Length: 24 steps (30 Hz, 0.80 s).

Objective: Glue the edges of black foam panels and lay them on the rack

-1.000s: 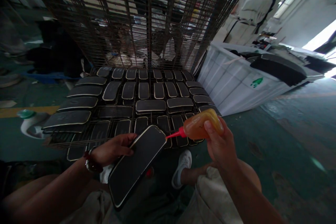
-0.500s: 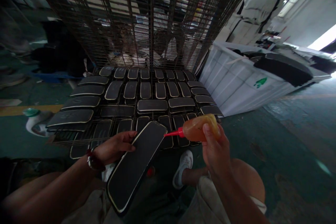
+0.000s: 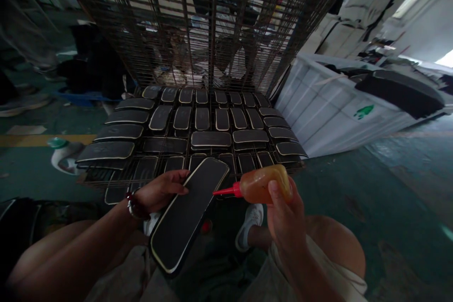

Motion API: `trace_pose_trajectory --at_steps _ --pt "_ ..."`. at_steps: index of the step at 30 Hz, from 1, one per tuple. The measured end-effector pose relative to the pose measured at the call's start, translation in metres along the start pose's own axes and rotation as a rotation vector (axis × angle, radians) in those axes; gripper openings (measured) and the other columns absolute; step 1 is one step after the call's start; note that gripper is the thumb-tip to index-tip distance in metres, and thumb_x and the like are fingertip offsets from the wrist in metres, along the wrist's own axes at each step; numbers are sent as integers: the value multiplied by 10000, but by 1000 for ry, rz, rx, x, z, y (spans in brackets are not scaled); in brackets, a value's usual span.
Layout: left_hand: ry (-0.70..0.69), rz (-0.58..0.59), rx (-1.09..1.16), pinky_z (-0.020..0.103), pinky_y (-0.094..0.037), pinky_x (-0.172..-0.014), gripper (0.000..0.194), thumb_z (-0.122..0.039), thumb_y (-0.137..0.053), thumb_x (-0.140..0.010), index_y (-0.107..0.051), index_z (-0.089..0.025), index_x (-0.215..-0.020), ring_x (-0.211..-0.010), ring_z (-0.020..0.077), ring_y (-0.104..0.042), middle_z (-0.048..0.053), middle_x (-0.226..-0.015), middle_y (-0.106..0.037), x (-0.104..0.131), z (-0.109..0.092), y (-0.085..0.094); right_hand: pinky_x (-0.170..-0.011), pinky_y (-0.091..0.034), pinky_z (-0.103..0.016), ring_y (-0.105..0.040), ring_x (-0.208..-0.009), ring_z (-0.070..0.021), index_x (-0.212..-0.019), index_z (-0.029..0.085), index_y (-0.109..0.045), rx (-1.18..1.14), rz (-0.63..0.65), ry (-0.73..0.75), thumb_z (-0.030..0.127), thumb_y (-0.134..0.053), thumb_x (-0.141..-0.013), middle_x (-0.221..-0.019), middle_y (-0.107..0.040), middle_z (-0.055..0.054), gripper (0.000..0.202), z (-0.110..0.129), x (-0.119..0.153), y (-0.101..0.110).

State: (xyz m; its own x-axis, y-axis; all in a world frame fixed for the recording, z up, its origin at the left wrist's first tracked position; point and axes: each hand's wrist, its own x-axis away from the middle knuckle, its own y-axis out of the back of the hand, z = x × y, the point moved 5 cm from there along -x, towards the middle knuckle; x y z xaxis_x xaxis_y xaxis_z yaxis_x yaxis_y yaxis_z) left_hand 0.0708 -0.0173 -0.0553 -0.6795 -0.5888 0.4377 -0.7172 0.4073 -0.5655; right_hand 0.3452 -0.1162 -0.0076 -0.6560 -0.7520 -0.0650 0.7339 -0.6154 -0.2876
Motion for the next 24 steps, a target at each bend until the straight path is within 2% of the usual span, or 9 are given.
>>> trace_pose_trajectory --at_steps 4,9,15,20,24 --pt "-8 -8 20 329 -619 -717 335 -59 -775 -627 -711 -124 -949 -734 219 -760 103 -879 -800 -1 -1 1 -871 -577 -317 -702 -964 -204 -1105 240 -700 15 -14 -39 469 -901 -783 -1046 -731 -28 443 -7 8 3" --pt "-12 -57 35 330 -620 -680 328 -55 -773 -594 -690 -126 -903 -677 211 -745 96 -838 -793 0 -5 2 -982 -571 -428 -716 -1080 -274 -1177 237 -679 -17 84 -101 460 -875 -816 -1143 -750 -78 467 -9 24 -6" --pt "-17 -100 46 327 -617 -666 315 -51 -753 -587 -687 -123 -887 -645 198 -730 83 -791 -780 -2 -6 8 -923 -604 -480 -733 -1076 -331 -1182 240 -669 -19 144 -104 445 -901 -781 -1125 -764 -118 506 -2 41 -13" --pt "-42 -112 58 342 -613 -659 281 -57 -744 -606 -684 -119 -874 -646 210 -732 94 -788 -775 -5 -7 15 -903 -616 -505 -729 -1085 -344 -1216 268 -653 -11 213 -90 426 -887 -799 -1097 -764 -119 503 1 51 -13" --pt "-54 -145 65 332 -603 -654 288 -60 -757 -597 -686 -117 -870 -654 214 -735 89 -774 -774 -6 -9 19 -894 -613 -546 -714 -1111 -384 -1268 269 -623 25 290 -106 456 -870 -811 -1159 -748 -154 552 1 58 -12"
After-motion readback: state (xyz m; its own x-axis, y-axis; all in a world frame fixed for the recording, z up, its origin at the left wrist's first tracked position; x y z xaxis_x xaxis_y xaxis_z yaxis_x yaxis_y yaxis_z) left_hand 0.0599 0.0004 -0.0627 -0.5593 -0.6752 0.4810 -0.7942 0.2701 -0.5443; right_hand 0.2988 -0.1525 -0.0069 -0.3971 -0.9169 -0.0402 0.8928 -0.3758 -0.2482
